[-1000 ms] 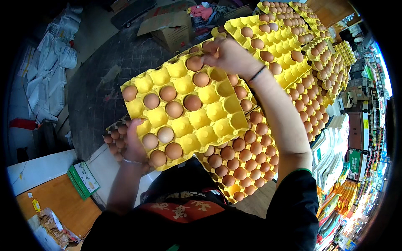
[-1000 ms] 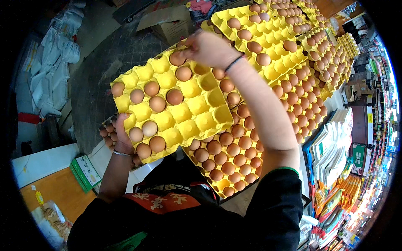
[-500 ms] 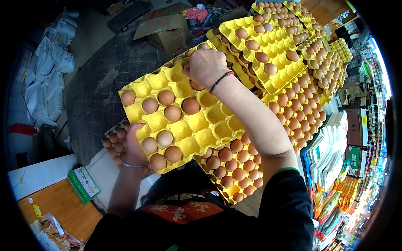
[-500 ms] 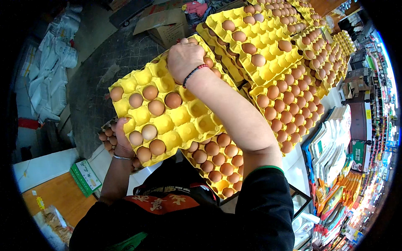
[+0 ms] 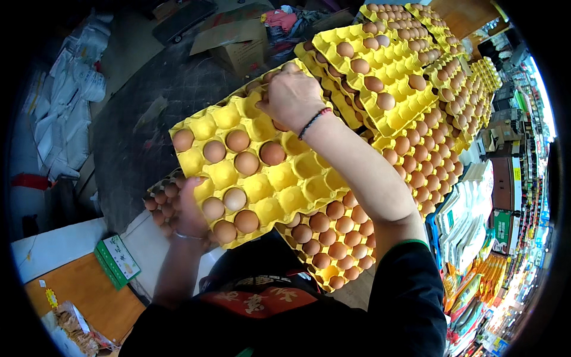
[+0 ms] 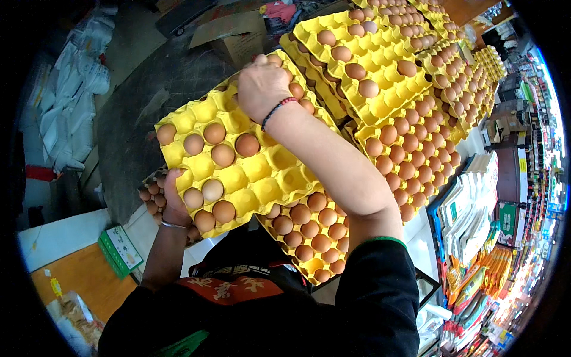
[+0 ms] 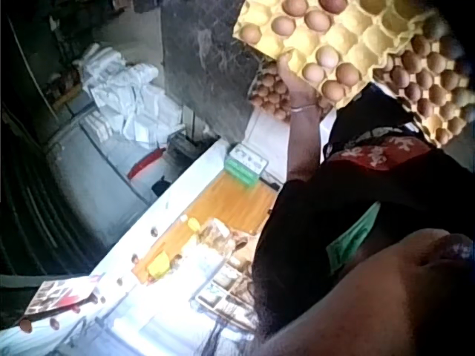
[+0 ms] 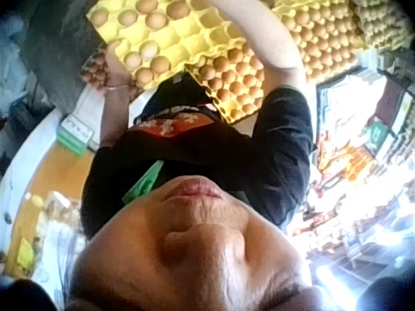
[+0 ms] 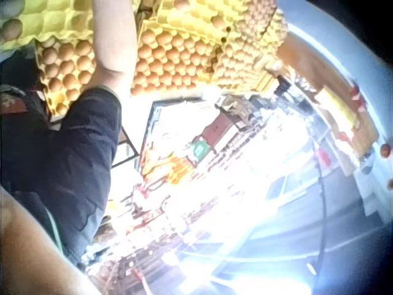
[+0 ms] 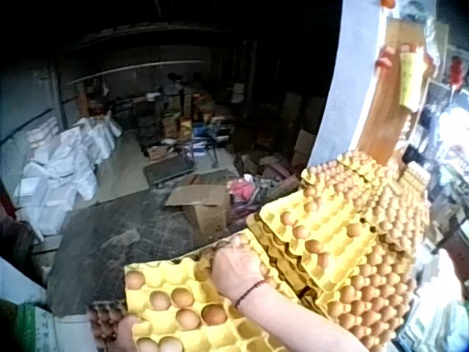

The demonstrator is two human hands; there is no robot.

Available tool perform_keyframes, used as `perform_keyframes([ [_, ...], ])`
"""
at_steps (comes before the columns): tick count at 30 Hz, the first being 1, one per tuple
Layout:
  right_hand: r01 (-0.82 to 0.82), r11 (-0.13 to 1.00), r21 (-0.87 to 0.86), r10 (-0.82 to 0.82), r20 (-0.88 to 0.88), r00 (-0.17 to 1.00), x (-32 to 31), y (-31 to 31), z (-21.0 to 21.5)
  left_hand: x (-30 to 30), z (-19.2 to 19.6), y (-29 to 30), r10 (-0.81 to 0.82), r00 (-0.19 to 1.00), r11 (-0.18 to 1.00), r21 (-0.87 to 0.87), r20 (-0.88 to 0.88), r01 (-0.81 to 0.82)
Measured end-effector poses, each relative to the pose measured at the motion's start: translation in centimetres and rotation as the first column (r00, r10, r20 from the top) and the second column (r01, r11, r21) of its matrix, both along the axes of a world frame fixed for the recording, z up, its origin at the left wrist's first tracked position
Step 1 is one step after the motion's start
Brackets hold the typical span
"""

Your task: The person picks up eggs from yellow trays and places them into a smaller tray. They repeatedly transfer eggs one by one, occasionally moving trays to access more eggs. The person also briefly places an egg into a red plastic bag before continuing to arrange eggs in the tray.

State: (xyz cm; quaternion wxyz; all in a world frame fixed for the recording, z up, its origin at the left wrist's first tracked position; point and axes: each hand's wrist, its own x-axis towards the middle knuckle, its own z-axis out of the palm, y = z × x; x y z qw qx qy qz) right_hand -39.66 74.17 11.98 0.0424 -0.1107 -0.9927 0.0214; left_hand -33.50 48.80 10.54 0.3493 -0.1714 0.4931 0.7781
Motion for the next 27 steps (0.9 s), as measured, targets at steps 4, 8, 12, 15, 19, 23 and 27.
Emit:
perform_keyframes([
  [4,0.046,0.999,-0.029,-0.042,0.115,0.992,-0.1,-0.1,0.6,-0.3,-2.1,-0.5,-0.030,1.000,0.993,0.115,0.001,0.029],
  [8,0.048,0.997,-0.054,-0.042,0.104,0.994,-0.7,-0.1,0.4,0.2,-0.9,0.6,0.038,0.999,0.999,0.020,0.015,-0.038],
  [12,-0.055,0.996,-0.074,0.057,0.022,0.998,0.3,-0.1,0.6,-0.2,-0.4,0.4,0.015,0.999,0.999,-0.029,0.034,-0.014],
  [15,-0.060,0.987,-0.151,0.054,-0.046,0.997,0.6,0.1,0.9,-0.6,-0.8,0.0,0.000,0.999,1.000,-0.030,0.043,0.001],
  [19,-0.127,0.922,-0.365,0.037,-0.245,0.969,-0.4,4.4,0.1,-0.7,-0.8,-0.3,-0.025,0.997,0.995,-0.095,0.075,0.032],
  [23,-0.093,0.894,-0.438,-0.192,-0.562,0.804,-2.8,13.2,1.4,-1.1,-3.1,-1.4,0.032,0.966,0.993,0.104,0.256,-0.061],
  [27,0.240,0.946,-0.218,-0.318,-0.480,0.818,-5.4,21.2,0.9,-1.5,-6.9,-2.4,0.015,0.984,0.948,0.310,0.178,-0.071],
])
